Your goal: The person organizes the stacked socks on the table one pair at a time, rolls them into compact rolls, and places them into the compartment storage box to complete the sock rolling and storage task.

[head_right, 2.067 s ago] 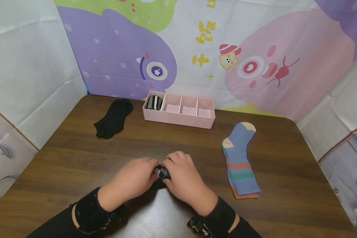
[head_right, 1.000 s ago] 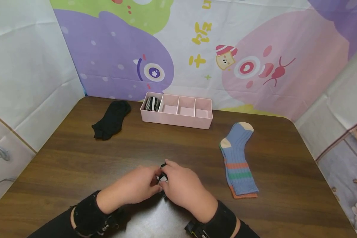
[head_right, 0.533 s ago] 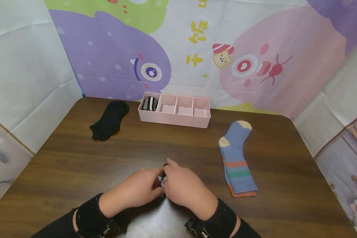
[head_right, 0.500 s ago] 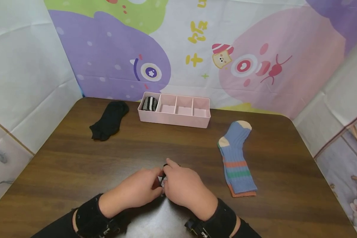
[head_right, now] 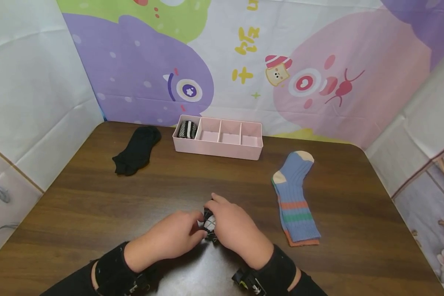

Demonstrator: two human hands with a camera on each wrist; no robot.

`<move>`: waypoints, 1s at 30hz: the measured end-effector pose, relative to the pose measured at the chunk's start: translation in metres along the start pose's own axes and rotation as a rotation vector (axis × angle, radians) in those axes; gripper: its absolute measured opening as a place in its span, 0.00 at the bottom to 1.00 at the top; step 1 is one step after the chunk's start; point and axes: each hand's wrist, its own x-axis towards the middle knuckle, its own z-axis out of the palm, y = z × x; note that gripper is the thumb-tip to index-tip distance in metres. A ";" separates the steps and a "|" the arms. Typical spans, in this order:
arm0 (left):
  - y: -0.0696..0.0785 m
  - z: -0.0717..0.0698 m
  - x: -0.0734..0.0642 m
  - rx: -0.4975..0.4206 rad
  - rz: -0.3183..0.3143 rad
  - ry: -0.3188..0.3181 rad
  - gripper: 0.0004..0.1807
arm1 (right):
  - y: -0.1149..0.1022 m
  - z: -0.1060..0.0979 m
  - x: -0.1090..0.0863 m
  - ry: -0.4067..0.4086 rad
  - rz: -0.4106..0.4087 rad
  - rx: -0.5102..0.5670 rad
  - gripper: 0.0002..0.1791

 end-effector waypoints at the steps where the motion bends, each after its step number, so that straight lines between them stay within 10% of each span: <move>1: 0.000 0.000 0.000 0.001 -0.002 0.012 0.12 | 0.001 0.001 0.001 0.012 0.005 0.017 0.28; 11: -0.004 -0.002 0.005 0.028 -0.109 0.092 0.17 | 0.008 0.001 0.005 0.219 0.113 -0.089 0.13; 20: -0.004 -0.002 0.005 0.026 -0.107 0.094 0.15 | 0.000 0.002 0.006 0.112 0.110 -0.021 0.16; 30: -0.011 -0.004 0.008 -0.033 -0.115 0.034 0.16 | 0.004 0.001 0.005 0.165 0.086 -0.005 0.19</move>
